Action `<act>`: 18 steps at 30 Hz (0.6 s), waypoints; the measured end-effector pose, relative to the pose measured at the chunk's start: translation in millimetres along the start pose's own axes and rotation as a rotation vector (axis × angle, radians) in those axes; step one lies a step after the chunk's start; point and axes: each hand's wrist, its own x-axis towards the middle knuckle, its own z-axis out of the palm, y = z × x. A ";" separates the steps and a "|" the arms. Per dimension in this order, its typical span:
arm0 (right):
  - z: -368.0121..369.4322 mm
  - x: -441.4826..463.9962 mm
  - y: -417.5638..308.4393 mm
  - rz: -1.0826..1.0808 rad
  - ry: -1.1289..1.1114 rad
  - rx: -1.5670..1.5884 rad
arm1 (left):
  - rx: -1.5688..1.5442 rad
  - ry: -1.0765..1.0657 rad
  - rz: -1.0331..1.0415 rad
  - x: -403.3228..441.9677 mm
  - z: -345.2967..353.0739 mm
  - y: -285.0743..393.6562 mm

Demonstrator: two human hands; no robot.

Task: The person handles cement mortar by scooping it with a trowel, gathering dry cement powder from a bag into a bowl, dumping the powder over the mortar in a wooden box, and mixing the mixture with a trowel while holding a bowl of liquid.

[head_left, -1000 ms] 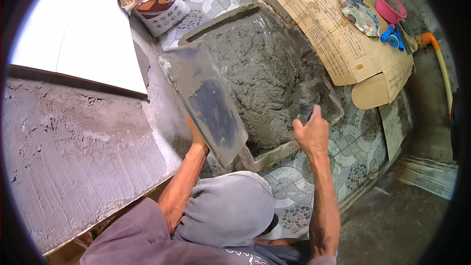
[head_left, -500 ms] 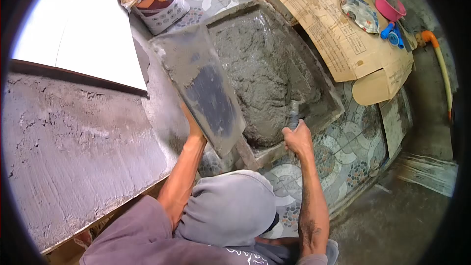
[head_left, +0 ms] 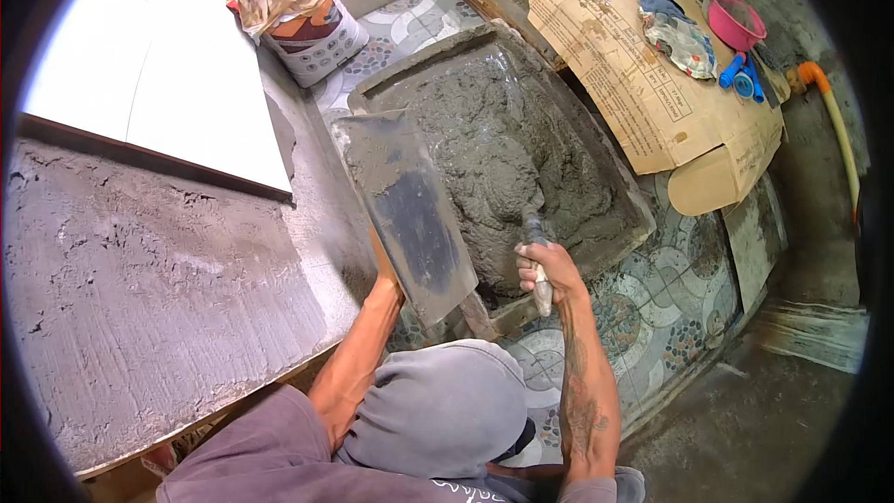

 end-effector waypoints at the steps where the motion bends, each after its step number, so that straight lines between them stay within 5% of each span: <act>1: -1.9 -6.3 -0.5 -0.006 -0.033 0.029 | -0.001 -0.002 -0.005 0.6 -0.8 -0.9; 7: 10.6 -33.3 -10.0 -0.032 -0.143 0.071 | -0.014 -0.009 -0.026 4.1 -4.1 -4.1; 18: 70.9 -67.9 -44.6 -0.086 -0.078 -0.330 | -0.094 -0.072 -0.102 15.9 -1.2 -16.0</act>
